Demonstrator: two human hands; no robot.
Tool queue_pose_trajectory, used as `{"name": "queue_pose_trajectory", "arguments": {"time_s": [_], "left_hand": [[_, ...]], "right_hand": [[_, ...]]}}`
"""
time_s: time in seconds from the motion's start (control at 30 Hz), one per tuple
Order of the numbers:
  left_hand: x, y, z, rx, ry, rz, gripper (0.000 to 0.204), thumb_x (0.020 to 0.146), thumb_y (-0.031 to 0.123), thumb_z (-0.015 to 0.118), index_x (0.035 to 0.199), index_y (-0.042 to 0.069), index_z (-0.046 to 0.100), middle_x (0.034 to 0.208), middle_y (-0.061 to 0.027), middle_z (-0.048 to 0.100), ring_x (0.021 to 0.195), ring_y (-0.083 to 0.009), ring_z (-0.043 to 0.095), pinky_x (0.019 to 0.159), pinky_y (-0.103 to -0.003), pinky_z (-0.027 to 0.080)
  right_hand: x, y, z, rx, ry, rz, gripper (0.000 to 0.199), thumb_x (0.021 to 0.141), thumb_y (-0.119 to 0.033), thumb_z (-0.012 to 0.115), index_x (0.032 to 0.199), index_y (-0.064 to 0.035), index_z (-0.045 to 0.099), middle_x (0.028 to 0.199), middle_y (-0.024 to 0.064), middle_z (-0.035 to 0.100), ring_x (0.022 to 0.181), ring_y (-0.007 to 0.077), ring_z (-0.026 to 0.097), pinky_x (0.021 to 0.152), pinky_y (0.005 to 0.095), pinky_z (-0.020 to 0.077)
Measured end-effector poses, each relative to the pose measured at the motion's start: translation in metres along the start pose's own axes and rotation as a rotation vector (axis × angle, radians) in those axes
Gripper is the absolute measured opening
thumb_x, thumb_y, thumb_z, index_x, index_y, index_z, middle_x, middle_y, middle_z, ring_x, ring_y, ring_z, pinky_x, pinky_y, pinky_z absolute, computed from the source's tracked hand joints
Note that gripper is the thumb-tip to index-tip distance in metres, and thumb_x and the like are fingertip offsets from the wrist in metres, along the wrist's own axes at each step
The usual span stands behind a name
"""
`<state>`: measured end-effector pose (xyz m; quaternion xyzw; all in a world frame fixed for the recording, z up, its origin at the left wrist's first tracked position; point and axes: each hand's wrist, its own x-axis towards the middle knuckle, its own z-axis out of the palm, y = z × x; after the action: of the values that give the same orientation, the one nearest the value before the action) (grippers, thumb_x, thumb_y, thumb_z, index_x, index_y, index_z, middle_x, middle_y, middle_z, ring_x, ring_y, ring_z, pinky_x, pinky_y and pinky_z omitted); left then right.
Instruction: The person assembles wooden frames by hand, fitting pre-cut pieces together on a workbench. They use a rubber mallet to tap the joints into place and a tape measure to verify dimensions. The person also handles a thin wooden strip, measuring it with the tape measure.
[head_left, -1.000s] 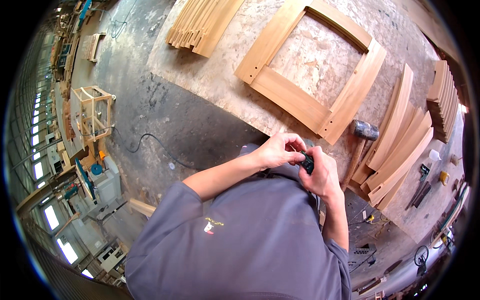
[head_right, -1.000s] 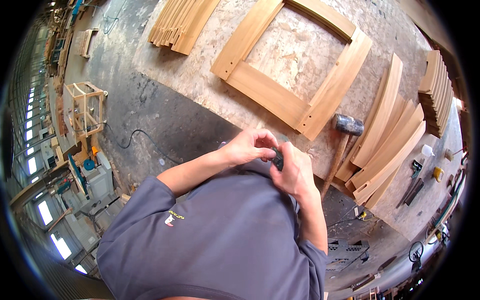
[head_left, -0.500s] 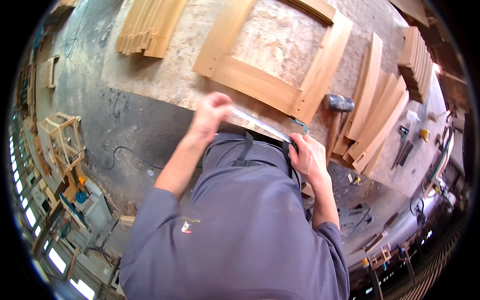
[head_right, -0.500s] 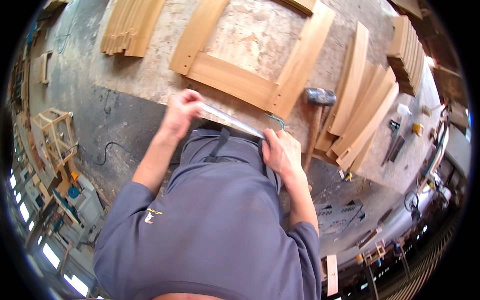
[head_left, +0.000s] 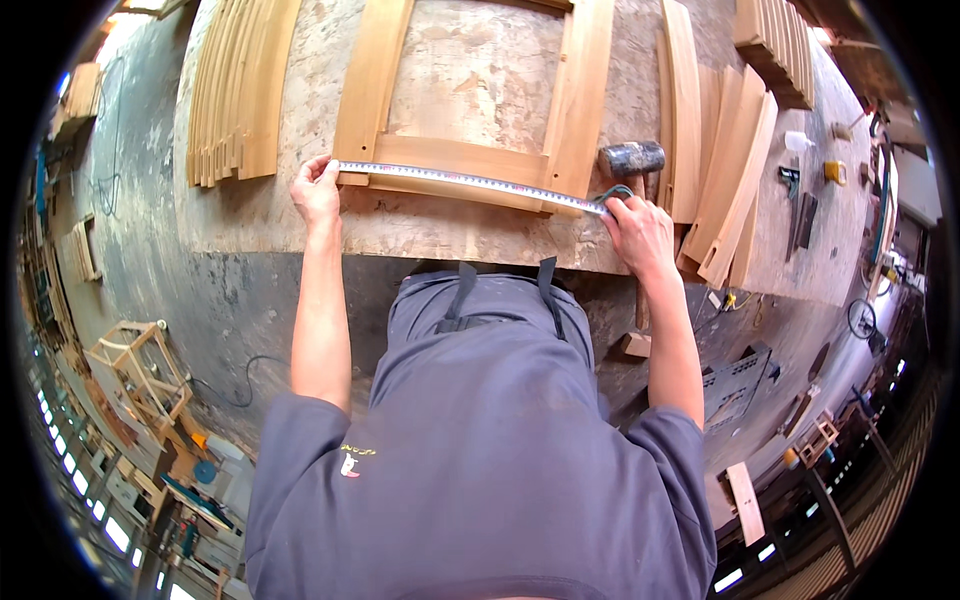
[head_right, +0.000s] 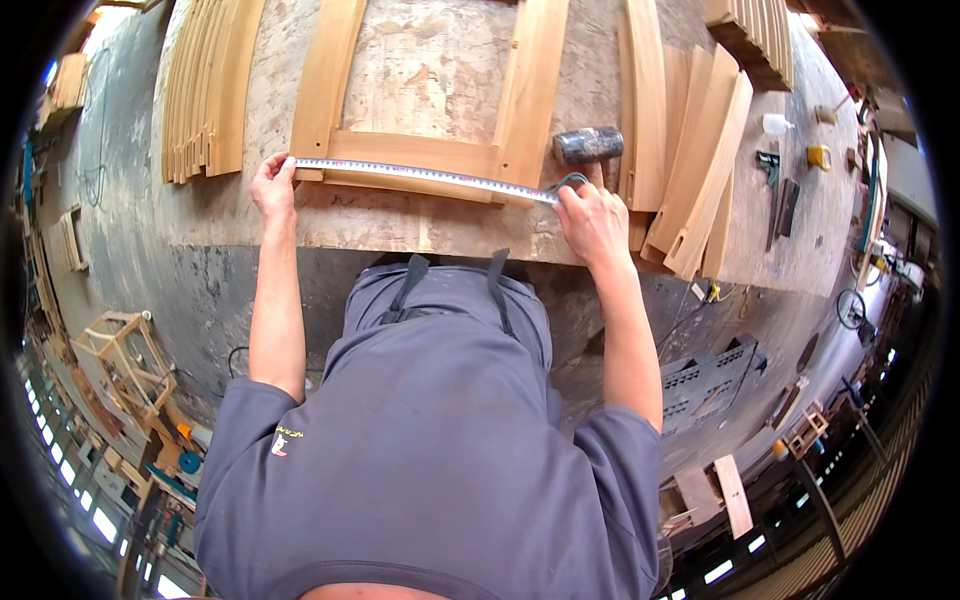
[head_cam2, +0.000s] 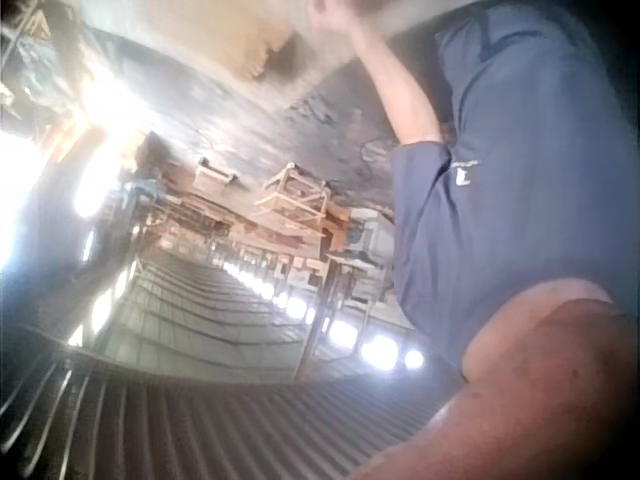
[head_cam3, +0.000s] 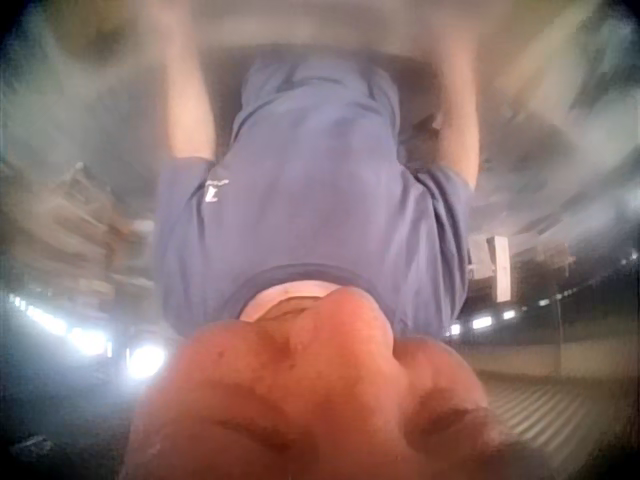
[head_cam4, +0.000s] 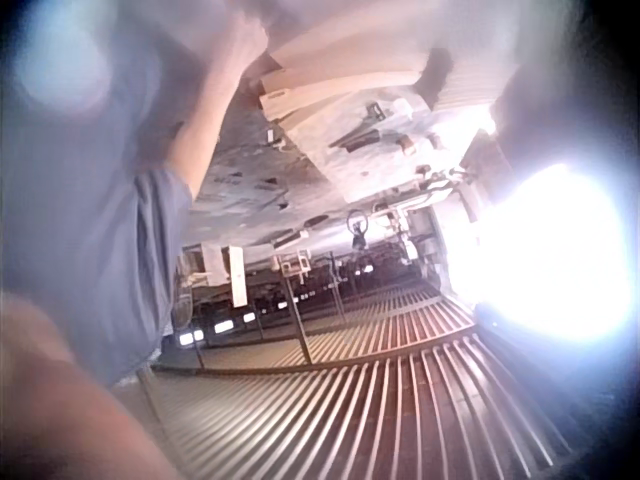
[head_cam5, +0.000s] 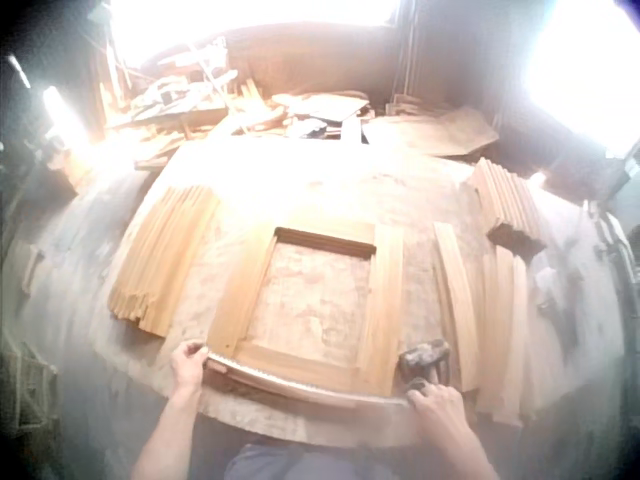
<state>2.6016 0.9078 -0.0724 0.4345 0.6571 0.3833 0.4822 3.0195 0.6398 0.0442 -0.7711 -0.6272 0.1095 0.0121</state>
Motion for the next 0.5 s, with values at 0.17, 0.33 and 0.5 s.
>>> {"name": "queue_pose_trajectory", "arguments": {"time_s": [0.17,0.33,0.5], "left_hand": [[-0.011,0.007,0.004,-0.08,0.016,-0.087,0.019,0.091,0.009,0.075,0.108,0.002,0.07,0.095,-0.0042,0.071,0.081,-0.0131,0.067,0.066,-0.031,0.058],[-0.019,0.015,0.004,-0.08,0.04,-0.12,0.019,0.091,0.013,0.076,0.107,0.003,0.072,0.095,-0.0042,0.072,0.078,-0.0147,0.068,0.064,-0.031,0.058],[-0.014,-0.002,0.002,-0.116,0.075,-0.054,0.019,0.091,0.013,0.077,0.107,0.003,0.074,0.096,-0.0047,0.073,0.079,-0.0155,0.069,0.066,-0.032,0.06]], "right_hand": [[0.005,0.003,0.012,-0.076,-0.046,0.059,0.018,0.087,-0.031,0.071,0.09,-0.0143,0.065,0.082,0.007,0.064,0.083,0.0287,0.065,0.072,0.0433,0.0516],[0.004,0.001,0.022,-0.103,-0.05,0.104,0.02,0.086,-0.035,0.072,0.09,-0.0156,0.066,0.083,0.0055,0.064,0.085,0.0272,0.065,0.073,0.0422,0.0512],[0.004,-0.004,0.025,-0.135,-0.035,0.15,0.022,0.085,-0.035,0.073,0.087,-0.0142,0.067,0.083,0.0068,0.064,0.086,0.0278,0.065,0.073,0.0423,0.0507]]}}
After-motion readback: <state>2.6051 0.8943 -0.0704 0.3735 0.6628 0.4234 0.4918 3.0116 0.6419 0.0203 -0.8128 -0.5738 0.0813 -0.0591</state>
